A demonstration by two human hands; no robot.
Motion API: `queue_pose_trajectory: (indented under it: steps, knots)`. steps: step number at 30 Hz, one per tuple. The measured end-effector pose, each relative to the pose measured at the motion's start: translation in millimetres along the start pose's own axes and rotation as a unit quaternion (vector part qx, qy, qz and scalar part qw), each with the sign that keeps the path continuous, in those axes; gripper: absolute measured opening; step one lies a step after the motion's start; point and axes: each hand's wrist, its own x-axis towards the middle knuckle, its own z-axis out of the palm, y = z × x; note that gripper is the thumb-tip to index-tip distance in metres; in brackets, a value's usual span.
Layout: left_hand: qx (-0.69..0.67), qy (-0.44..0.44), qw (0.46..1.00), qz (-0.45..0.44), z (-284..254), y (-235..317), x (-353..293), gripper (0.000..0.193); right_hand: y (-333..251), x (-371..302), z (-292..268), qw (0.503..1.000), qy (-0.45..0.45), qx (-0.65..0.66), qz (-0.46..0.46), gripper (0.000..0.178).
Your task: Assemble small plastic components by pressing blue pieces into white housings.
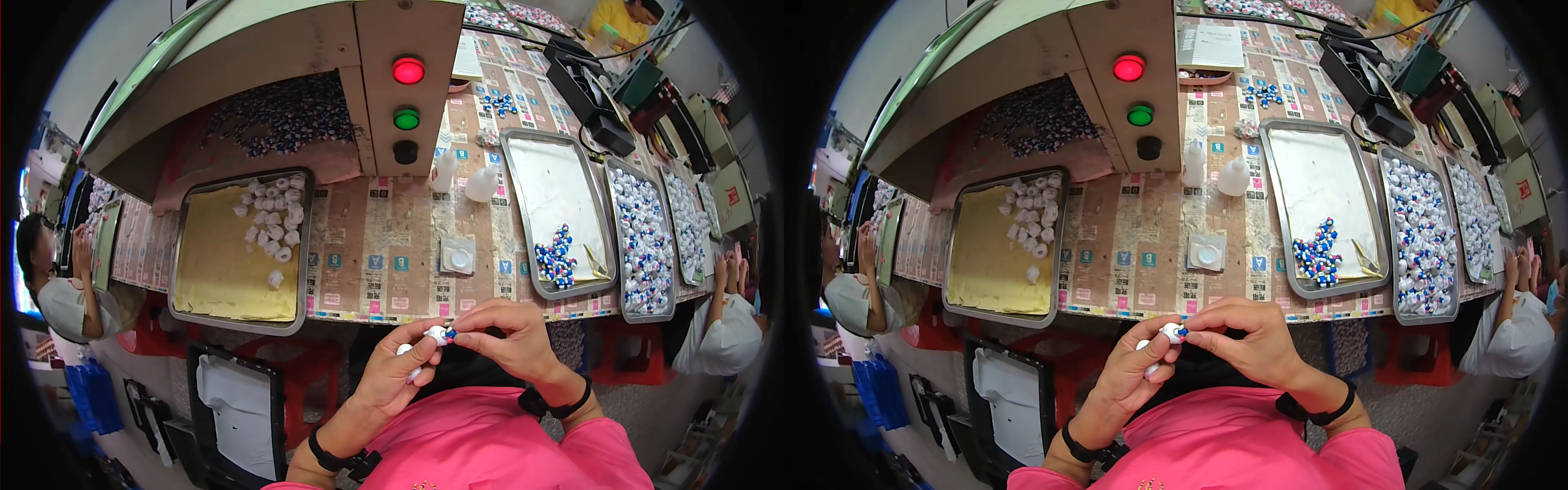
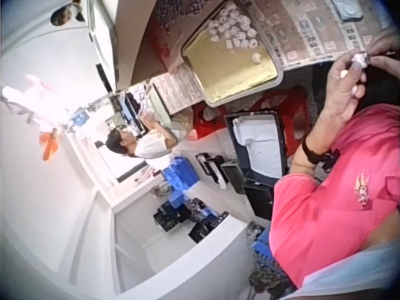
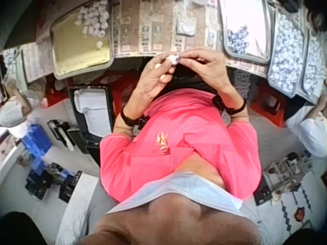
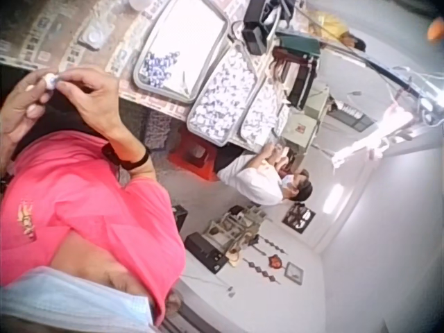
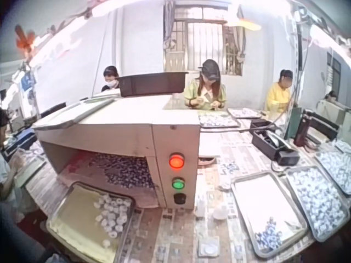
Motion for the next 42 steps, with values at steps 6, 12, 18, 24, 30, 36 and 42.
queue_pose_trajectory:
  steps: [6,12,18,24,30,36,42]
  knots:
    - [0.041,0.032,0.998,0.017,7.6,1.5,-3.3,0.028,-0.4,-0.7,0.4,1.0,-0.008,0.0,-0.009,0.014]
    - [0.106,0.036,0.992,0.064,13.9,4.4,-6.9,0.025,-3.2,-3.8,6.8,0.999,0.009,0.028,-0.032,0.014]
    - [0.1,0.026,0.993,0.048,16.7,6.3,-8.8,0.025,-7.8,-1.8,-0.3,0.998,-0.016,0.019,-0.057,0.018]
    - [0.042,-0.021,0.999,0.002,24.0,11.6,-16.9,0.027,-85.5,2.6,-40.3,0.969,-0.084,0.088,-0.217,0.021]
    - [0.03,-0.008,0.999,0.009,12.6,13.9,-26.1,0.031,-83.0,-19.2,-48.8,0.925,-0.064,0.234,-0.292,0.016]
    - [0.046,-0.022,0.999,0.001,24.7,5.9,-28.1,0.033,-95.7,-36.2,-56.5,0.905,-0.059,0.286,-0.308,0.015]
    - [0.06,-0.02,0.998,-0.016,35.9,-7.5,-42.2,0.033,-100.4,-59.9,-51.5,0.871,-0.081,0.35,-0.334,0.015]
